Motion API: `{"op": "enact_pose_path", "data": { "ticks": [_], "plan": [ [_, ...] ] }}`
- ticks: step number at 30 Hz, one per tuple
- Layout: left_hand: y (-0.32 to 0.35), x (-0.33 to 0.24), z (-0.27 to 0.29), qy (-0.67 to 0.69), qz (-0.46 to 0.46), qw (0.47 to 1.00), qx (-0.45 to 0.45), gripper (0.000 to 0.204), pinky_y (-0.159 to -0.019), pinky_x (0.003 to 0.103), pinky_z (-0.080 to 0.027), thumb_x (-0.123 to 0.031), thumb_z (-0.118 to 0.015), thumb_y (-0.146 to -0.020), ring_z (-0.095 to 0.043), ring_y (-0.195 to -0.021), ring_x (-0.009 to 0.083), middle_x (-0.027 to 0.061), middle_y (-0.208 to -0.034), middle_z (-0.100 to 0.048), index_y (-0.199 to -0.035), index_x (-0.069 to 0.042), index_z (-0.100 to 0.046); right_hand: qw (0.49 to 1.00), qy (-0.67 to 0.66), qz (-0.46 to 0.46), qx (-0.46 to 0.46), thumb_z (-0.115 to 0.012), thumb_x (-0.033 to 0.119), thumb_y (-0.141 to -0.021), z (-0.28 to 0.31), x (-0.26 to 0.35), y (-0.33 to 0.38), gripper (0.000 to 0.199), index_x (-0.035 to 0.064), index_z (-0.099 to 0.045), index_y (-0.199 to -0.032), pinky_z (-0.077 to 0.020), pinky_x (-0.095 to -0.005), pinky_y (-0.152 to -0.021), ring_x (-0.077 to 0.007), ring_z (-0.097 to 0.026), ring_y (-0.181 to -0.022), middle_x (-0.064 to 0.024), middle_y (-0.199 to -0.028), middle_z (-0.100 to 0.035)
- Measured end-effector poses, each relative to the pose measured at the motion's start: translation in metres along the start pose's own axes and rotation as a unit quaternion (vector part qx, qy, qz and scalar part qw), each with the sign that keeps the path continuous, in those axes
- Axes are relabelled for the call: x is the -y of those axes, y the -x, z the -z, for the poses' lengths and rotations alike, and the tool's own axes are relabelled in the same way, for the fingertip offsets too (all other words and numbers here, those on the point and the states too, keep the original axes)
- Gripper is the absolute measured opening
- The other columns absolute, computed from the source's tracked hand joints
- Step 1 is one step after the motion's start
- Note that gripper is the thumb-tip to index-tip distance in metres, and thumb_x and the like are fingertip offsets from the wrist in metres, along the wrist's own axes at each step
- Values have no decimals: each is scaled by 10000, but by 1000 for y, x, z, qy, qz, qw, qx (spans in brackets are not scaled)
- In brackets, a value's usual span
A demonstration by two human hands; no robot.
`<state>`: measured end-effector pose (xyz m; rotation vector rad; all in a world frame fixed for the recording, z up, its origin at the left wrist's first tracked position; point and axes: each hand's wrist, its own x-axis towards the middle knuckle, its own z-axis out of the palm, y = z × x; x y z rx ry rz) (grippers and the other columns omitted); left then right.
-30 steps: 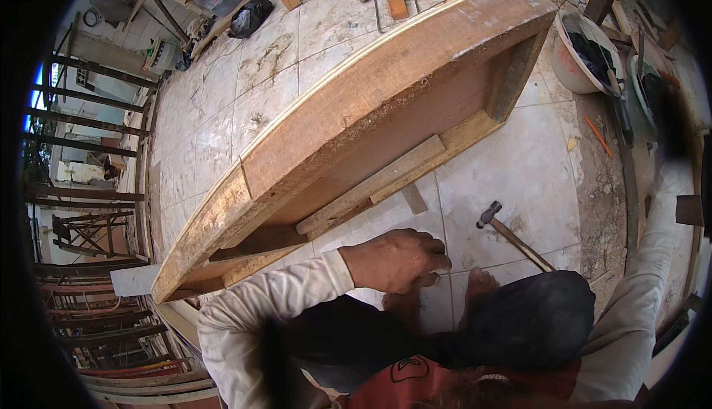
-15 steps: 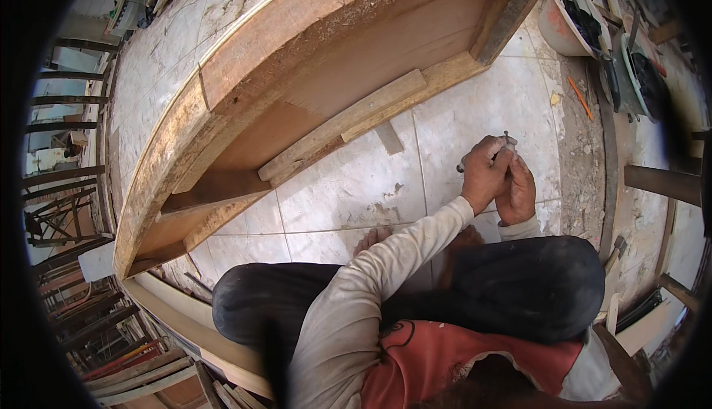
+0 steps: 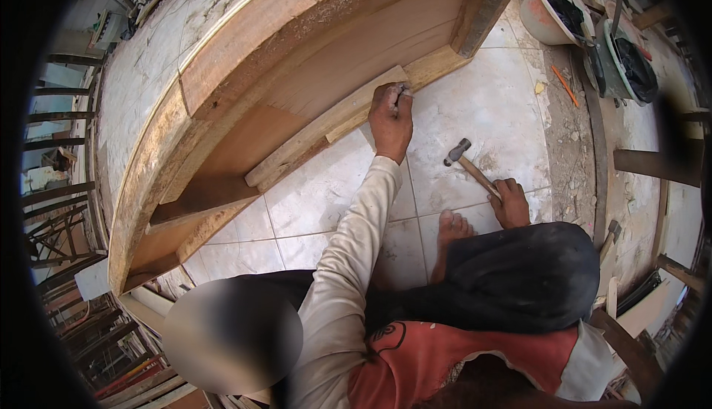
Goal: The person assembles a rectangular wooden frame by positioning wood pieces together and hammering nails into the joints to secure the structure.
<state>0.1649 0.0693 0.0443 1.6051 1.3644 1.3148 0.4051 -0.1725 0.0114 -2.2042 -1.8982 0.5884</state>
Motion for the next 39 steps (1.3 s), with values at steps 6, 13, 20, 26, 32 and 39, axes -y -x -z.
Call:
{"op": "enact_pose_path", "data": {
  "ticks": [6, 13, 20, 26, 32, 39],
  "plan": [
    [-25, 28, 25, 52, 56, 995, -58, 152, -849, 282, -498, -91, -639, -947, -639, -896, 146, 83, -990, -713, -1022, 27, -697, 795, -507, -290, 163, -642, 137, -937, 29, 23, 13, 360, 54, -523, -1267, -461, -320, -578, -156, -553, -619, -48, -820, -596],
    [-35, 37, 27, 4, 7, 998, -64, 142, -845, 293, -516, -89, -676, -920, -676, -876, 177, 121, -967, -746, -995, 17, -732, 717, -685, -82, 101, -577, 259, -1013, 76, 77, -1, 451, 48, -403, -1372, -422, -264, -542, -90, -485, -589, -27, -784, -517],
    [-32, 30, 24, -71, -31, 995, -57, 163, -853, 306, -528, -109, -667, -933, -703, -889, 197, 120, -973, -753, -1028, 4, -735, 873, -480, -59, 67, -553, 248, -1012, 68, 68, -17, 345, 7, -531, -1258, -426, -279, -593, -92, -513, -649, -16, -806, -579],
    [-31, 29, 23, -33, 36, 999, -20, 286, -984, 332, -473, -167, -679, -939, -669, -1042, 225, 161, -1107, -730, -1111, 59, -707, 862, -488, 133, -35, -516, 239, -1009, 104, 92, -42, 335, -20, -514, -1222, -456, -286, -598, -113, -523, -645, -50, -800, -580],
    [-36, 59, 18, -78, -88, 992, -37, 170, -829, 335, -545, -146, -685, -931, -722, -893, 254, 145, -990, -743, -1046, -33, -739, 931, -271, 223, -98, -640, 328, -958, 110, 106, -77, 388, 8, -534, -1150, -505, -436, -579, -387, -648, -651, -184, -760, -642],
    [-35, 70, 15, -120, -67, 990, -13, 180, -815, 380, -557, -178, -714, -903, -715, -906, 310, 157, -1011, -734, -1047, -75, -746, 969, -211, 87, 92, -580, 299, -1003, 109, 122, -96, 296, 42, -512, -1132, -490, -474, -594, -412, -654, -695, -186, -724, -629]
  ]
}}
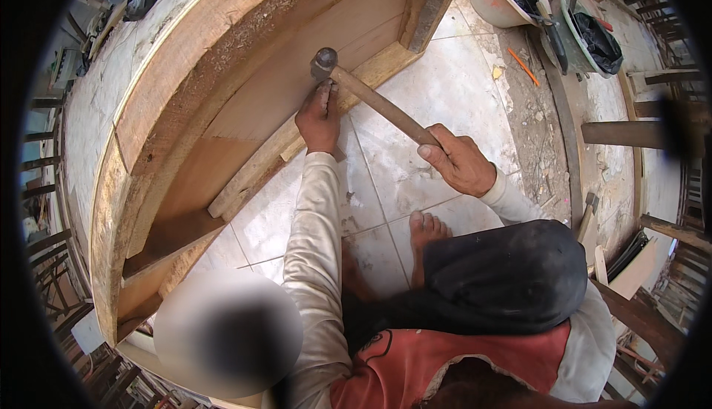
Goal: The person assembles a rectangular wooden frame by positioning wood pieces together and hammering nails into the joints to secure the structure.
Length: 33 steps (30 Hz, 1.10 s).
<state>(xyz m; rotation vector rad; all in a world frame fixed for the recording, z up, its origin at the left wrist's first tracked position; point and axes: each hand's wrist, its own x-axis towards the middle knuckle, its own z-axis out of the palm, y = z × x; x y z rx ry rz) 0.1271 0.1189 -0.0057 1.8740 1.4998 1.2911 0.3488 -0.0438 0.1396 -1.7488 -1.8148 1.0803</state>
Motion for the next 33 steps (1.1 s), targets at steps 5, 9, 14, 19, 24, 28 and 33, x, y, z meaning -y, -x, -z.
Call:
{"op": "enact_pose_path", "data": {
  "ticks": [5, 9, 14, 19, 24, 28, 33],
  "plan": [
    [3, -3, 0, -3, -35, 999, -7, 204, -802, 395, -556, -213, -726, -894, -707, -886, 325, 156, -979, -731, -1050, -82, -746, 987, -47, 104, -114, -589, 315, -1001, 0, 8, 15, 284, 51, -517, -1074, -498, -475, -605, -416, -651, -694, -189, -711, -628],
    [2, -2, 6, -64, -11, 998, 16, 197, -802, 406, -552, -206, -697, -910, -697, -905, 332, 134, -1014, -725, -1060, -84, -737, 998, 60, -22, -12, -536, 385, -1025, -1, -5, -12, 333, 55, -495, -1026, -470, -497, -587, -442, -629, -679, -213, -687, -608],
    [6, -11, 17, -32, 1, 999, 19, 232, -898, 437, -519, -201, -680, -891, -651, -1057, 332, 124, -1169, -689, -1087, -82, -717, 988, -153, 22, -11, -542, 415, -1017, 11, -2, 26, 377, 38, -536, -1033, -452, -360, -556, -204, -591, -575, -78, -631, -568],
    [44, 12, 61, -229, -58, 971, -21, 306, -1070, 514, -381, -173, -695, -836, -529, -1233, 344, 107, -1291, -629, -1135, -108, -715, 791, -415, 423, -153, -604, 449, -985, 9, 29, 3, 390, 67, -537, -1029, -408, -288, -483, -145, -490, -559, -41, -700, -513],
    [44, 4, 35, -201, -76, 976, -21, 356, -1120, 527, -347, -185, -706, -825, -511, -1269, 331, 103, -1335, -607, -1172, -104, -696, 988, 154, -32, 0, -583, 335, -994, 18, -16, -20, 334, 13, -494, -983, -466, -475, -580, -462, -618, -682, -252, -728, -617],
    [45, 22, 42, -245, -93, 965, -21, 418, -1086, 535, -363, -201, -743, -789, -505, -1250, 367, 119, -1341, -595, -1195, -120, -688, 994, -107, -26, -19, -534, 414, -1022, 32, 2, -7, 381, 34, -525, -998, -437, -364, -488, -283, -565, -517, -114, -657, -593],
    [53, 7, 52, -239, -75, 968, 3, 516, -1134, 524, -328, -284, -766, -789, -485, -1304, 312, 91, -1368, -583, -1261, -114, -644, 785, -434, 401, -187, -618, 480, -967, 27, 28, -4, 395, 95, -529, -974, -415, -279, -465, -128, -438, -493, -23, -684, -528]
  ]
}}
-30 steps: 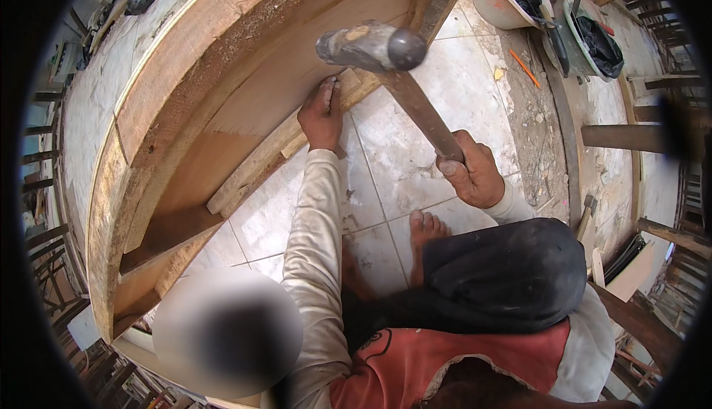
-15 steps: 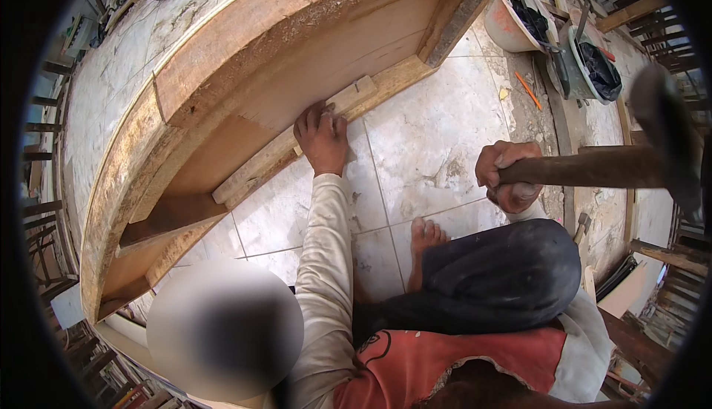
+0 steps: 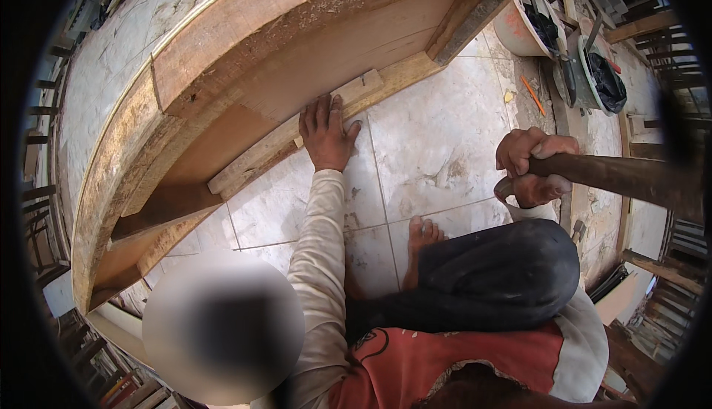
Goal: The person assembles a rectangular wooden frame by positioning wood pieces together and hammering nails into the joints to secure the structure.
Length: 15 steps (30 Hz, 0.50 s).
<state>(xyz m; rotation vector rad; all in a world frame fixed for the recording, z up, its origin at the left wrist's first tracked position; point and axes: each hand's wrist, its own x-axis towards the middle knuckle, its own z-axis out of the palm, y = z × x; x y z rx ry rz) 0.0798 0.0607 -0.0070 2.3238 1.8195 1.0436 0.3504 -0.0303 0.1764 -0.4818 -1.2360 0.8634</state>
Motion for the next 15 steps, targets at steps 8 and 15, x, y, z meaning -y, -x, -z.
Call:
{"op": "enact_pose_path", "data": {
  "ticks": [8, 15],
  "plan": [
    [1, 10, -21, -81, -46, 996, 6, 631, -1132, 530, -317, -260, -781, -742, -459, -1326, 335, 94, -1450, -510, -1331, -172, -574, 749, 450, -450, 183, -550, 452, -1004, 28, -5, 14, 433, 20, -570, -1002, -467, -393, -569, -322, -614, -583, -155, -656, -608],
    [2, 3, -13, -64, -35, 997, -1, 512, -1163, 514, -299, -217, -701, -822, -472, -1328, 288, 74, -1397, -557, -1319, -141, -602, 998, -7, 66, -14, -643, 427, -965, 2, -9, 3, 380, 51, -596, -986, -454, -319, -501, -180, -555, -548, -78, -684, -600]
  ]
}}
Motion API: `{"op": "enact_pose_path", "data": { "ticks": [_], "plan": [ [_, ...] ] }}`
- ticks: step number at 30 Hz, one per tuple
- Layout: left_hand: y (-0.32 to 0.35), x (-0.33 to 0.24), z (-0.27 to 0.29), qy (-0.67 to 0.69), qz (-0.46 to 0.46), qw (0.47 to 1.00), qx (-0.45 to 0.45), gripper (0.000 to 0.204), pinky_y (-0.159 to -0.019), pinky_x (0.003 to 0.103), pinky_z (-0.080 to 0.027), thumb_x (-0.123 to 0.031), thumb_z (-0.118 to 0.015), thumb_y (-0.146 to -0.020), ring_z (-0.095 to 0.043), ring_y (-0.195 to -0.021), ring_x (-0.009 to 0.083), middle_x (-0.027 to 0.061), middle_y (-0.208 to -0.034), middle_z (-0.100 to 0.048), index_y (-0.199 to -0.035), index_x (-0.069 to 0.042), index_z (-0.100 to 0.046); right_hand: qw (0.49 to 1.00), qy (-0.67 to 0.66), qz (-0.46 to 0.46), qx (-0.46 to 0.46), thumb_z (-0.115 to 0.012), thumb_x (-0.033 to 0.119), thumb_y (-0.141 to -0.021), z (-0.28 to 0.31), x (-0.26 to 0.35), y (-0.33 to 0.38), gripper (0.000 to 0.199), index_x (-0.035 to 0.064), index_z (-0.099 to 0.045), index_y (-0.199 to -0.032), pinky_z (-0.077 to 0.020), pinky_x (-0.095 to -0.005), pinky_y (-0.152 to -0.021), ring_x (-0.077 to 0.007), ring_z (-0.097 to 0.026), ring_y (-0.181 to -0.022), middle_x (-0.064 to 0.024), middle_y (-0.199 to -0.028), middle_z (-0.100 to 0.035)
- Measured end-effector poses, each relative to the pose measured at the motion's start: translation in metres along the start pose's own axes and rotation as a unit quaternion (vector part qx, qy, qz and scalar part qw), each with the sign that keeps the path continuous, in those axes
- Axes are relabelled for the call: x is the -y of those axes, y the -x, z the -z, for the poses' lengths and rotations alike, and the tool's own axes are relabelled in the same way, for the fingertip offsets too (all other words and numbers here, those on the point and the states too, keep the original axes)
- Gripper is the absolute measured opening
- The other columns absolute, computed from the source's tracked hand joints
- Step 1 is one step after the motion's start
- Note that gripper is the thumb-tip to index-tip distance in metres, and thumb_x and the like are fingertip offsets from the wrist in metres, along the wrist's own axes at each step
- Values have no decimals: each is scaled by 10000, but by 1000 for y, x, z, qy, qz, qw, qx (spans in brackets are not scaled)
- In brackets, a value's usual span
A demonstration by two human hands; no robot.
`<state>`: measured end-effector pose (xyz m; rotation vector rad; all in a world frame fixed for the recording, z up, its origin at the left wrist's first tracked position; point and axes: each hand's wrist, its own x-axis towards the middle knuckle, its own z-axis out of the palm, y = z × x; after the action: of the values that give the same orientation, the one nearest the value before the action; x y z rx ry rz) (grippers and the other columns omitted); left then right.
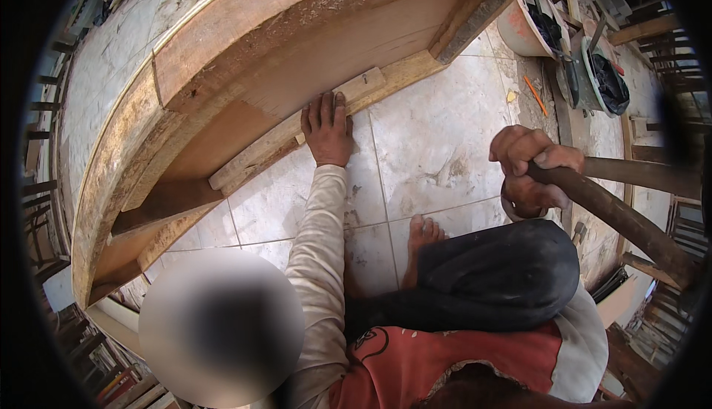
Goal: The person assembles a rectangular wooden frame by positioning wood pieces together and hammering nails into the joints to secure the structure.
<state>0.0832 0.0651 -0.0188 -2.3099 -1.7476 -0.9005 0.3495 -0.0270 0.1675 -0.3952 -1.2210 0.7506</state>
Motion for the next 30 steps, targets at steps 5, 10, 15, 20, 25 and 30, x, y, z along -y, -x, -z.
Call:
{"op": "enact_pose_path", "data": {
  "ticks": [5, 10, 15, 20, 25, 30],
  "plan": [
    [-7, -5, -7, -2, 7, 1000, 13, 518, -1157, 514, -307, -223, -704, -829, -472, -1333, 288, 65, -1380, -567, -1331, -157, -599, 697, 394, -579, 155, -521, 399, -1029, 37, -26, 12, 394, 20, -549, -928, -471, -333, -517, -183, -569, -532, -71, -649, -577],
    [-3, -5, -8, 10, 3, 1000, 5, 513, -1153, 513, -311, -221, -707, -833, -477, -1327, 292, 61, -1384, -565, -1330, -160, -598, 932, 175, -317, 35, -611, 489, -974, 25, 32, 25, 440, 52, -562, -947, -416, -284, -476, -120, -476, -504, -17, -617, -509],
    [-3, -6, -7, 7, 9, 1000, 16, 645, -1127, 542, -321, -214, -771, -753, -441, -1354, 317, 81, -1447, -514, -1359, -182, -553, 980, 123, -123, 97, -661, 434, -954, 16, -27, 18, 406, 53, -521, -937, -457, -382, -549, -203, -539, -570, -74, -690, -554],
    [-11, 12, -12, -22, -4, 1000, 2, 640, -1129, 540, -322, -212, -766, -759, -444, -1351, 317, 77, -1448, -516, -1365, -185, -561, 738, 401, -498, 215, -534, 457, -1012, 35, -27, 42, 426, 56, -538, -869, -442, -332, -529, -169, -545, -560, -29, -669, -576],
    [0, 2, -8, 1, -4, 1000, 1, 626, -1129, 539, -322, -213, -768, -765, -454, -1344, 324, 82, -1428, -537, -1357, -185, -568, 965, 149, -208, 65, -620, 531, -957, 16, 11, 27, 479, 60, -533, -939, -406, -269, -487, -122, -484, -560, -54, -668, -520],
    [-8, -12, -10, 4, -6, 1000, 5, 515, -1147, 518, -320, -233, -701, -845, -476, -1327, 304, 76, -1385, -560, -1343, -165, -584, 652, 553, -444, 268, -540, 418, -1005, 58, -54, 54, 417, 2, -563, -982, -495, -447, -621, -436, -647, -700, -223, -717, -628]
  ]
}}
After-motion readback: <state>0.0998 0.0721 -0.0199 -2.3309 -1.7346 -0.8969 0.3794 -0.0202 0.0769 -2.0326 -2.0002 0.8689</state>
